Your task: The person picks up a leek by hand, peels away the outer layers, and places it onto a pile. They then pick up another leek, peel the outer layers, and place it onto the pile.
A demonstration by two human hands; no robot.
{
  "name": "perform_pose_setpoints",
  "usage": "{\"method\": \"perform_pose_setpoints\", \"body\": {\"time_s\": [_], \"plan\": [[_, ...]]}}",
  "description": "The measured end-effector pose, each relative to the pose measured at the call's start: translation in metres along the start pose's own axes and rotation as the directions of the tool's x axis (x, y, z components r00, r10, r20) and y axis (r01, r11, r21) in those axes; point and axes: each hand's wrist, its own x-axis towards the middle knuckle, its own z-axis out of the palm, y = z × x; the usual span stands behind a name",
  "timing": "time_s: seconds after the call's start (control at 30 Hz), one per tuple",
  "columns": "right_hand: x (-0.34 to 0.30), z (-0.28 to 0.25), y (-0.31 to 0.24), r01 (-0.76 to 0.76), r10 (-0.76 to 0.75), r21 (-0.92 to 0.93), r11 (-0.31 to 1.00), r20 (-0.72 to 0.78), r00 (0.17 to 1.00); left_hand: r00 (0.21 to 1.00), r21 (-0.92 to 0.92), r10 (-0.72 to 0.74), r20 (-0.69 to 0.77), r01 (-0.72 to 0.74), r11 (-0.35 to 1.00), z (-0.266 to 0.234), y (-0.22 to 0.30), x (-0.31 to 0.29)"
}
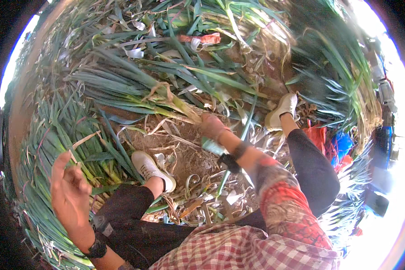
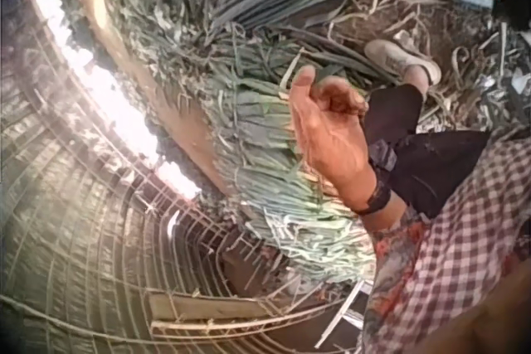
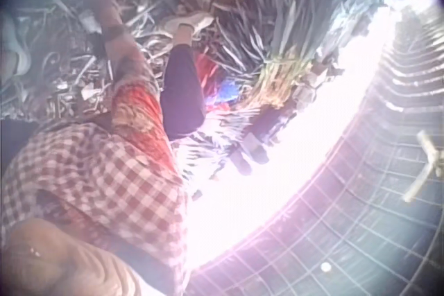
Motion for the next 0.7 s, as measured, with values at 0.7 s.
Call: {"method": "perform_pose_setpoints", "body": {"time_s": [0.7], "plan": [[-0.215,-0.238,-0.164,0.071,0.043,0.985,-0.156,-0.065,0.997,0.864,-0.61,0.204,0.46,0.141,0.78,0.1,-0.033,0.011]]}}
